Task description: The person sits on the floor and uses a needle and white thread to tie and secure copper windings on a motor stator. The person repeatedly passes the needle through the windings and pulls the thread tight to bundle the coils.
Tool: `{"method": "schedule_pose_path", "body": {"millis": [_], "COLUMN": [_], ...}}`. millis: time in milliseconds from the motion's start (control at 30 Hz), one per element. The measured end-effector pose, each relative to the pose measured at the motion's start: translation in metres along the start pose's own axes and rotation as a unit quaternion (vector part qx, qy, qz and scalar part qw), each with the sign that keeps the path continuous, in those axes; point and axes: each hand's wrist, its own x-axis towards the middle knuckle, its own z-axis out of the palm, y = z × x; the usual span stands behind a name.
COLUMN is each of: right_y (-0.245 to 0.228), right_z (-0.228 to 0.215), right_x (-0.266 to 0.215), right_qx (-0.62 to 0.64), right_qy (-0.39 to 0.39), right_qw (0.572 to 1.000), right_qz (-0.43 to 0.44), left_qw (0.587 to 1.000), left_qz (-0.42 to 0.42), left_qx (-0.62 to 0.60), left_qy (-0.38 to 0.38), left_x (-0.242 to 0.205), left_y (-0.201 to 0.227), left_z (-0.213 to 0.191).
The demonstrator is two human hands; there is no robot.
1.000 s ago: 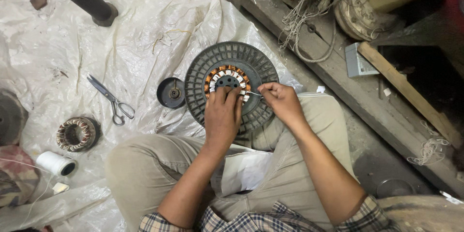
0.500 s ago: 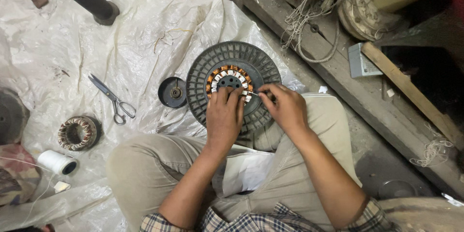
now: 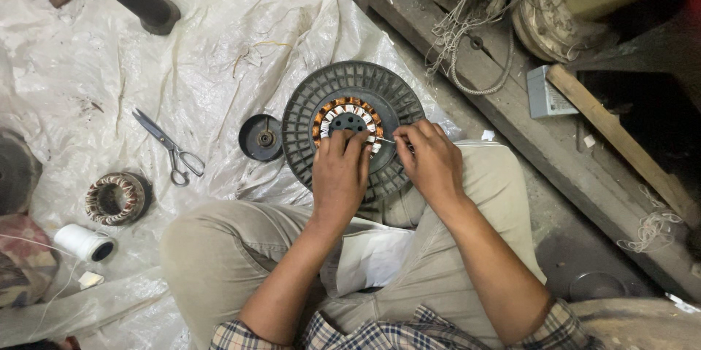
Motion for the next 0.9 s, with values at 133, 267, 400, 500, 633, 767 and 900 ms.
{"method": "schedule_pose_path", "body": {"millis": [133,267,400,500,633,767,900], "right_y": [0.0,-0.002,0.002,0.014,0.037,0.053,0.058], "right_z": [0.002,0.002,0.008,0.019,0.038,0.047,0.04], "right_x": [0.001,0.002,0.001,-0.003,-0.008,-0.01,-0.01], "right_qx": [0.021,0.018,0.055,0.115,0.212,0.468,0.524], "right_qy": [-0.009,-0.006,-0.033,-0.084,-0.108,-0.148,-0.21], "right_qw": [1.0,1.0,0.995,0.975,0.943,0.825,0.707], "right_qz": [0.008,0.005,0.077,0.17,0.234,0.28,0.426], "left_qw": [1.0,1.0,1.0,1.0,1.0,1.0,1.0], "left_qz": [-0.001,-0.001,0.001,0.002,0.007,0.01,0.008], "left_qx": [0.005,0.008,0.013,0.011,0.011,0.008,0.01], "left_qy": [0.003,0.002,0.003,0.002,0.006,0.01,0.005], "left_x": [0.0,-0.001,-0.001,-0.001,0.0,-0.001,-0.001], "left_y": [0.001,0.001,0.0,0.0,0.001,0.001,0.0], "left_z": [0.0,0.0,0.001,0.001,0.001,0.0,0.0]}}
